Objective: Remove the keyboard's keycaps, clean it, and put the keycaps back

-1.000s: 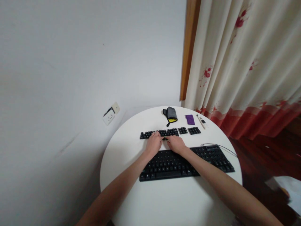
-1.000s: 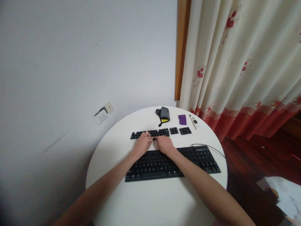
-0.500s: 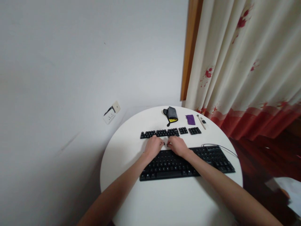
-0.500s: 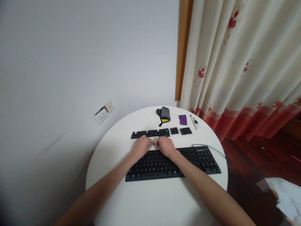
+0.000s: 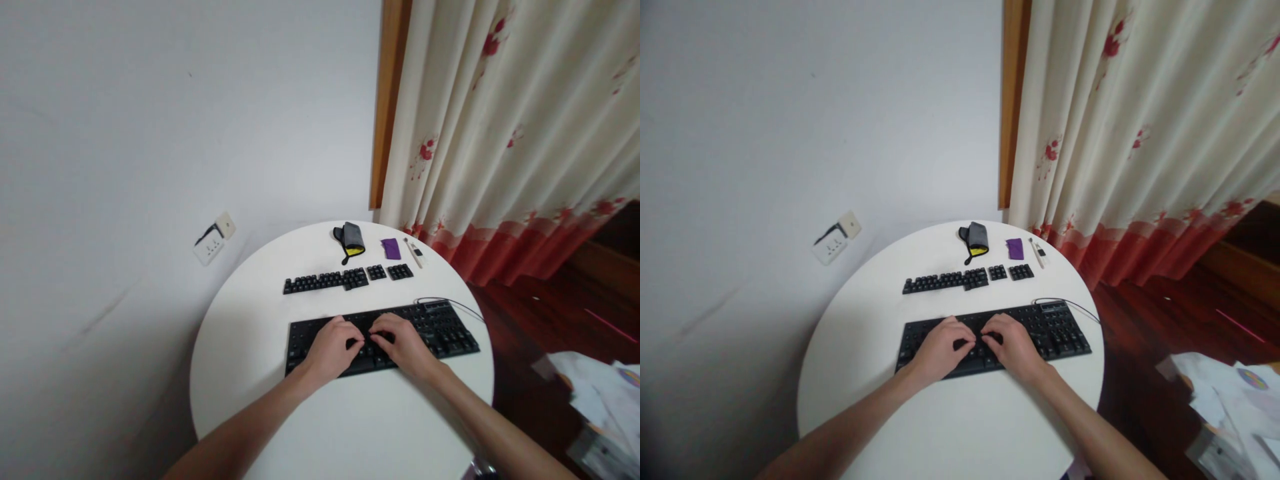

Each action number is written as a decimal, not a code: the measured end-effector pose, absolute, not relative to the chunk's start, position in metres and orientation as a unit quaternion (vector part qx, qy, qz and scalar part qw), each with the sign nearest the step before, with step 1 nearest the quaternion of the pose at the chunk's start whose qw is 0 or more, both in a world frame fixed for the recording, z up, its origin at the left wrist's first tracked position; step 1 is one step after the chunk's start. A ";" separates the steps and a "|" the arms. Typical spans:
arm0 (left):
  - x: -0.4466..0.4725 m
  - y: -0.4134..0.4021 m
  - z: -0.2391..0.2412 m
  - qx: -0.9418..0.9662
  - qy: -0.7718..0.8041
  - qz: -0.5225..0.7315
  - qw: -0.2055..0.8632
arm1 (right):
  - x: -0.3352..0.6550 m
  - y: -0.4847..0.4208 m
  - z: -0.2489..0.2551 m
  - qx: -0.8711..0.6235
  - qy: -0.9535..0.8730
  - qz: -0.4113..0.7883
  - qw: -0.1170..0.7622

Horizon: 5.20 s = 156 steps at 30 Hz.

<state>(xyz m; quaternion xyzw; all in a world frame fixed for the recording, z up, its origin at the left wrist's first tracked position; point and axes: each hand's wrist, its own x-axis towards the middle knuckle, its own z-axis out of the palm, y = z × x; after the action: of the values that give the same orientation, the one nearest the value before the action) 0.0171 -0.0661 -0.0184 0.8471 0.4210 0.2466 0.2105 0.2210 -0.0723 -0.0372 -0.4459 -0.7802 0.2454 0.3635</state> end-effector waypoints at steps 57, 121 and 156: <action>0.016 0.037 -0.017 0.828 0.537 0.160 -0.021 | 0.182 0.020 -0.012 -0.569 -0.816 0.066 0.083; 0.053 -0.075 -0.022 0.900 0.377 0.202 0.089 | 0.256 -0.089 -0.026 -0.440 -0.853 0.123 0.252; 0.043 -0.072 -0.012 0.869 0.391 0.271 0.138 | 0.236 0.030 -0.008 -0.463 -0.875 0.064 0.124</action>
<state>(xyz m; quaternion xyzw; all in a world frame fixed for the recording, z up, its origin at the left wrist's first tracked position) 0.0428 -0.0717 -0.0123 0.8688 0.3910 0.2710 0.1375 0.2357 0.0301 -0.0076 -0.4628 -0.8754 0.0643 0.1236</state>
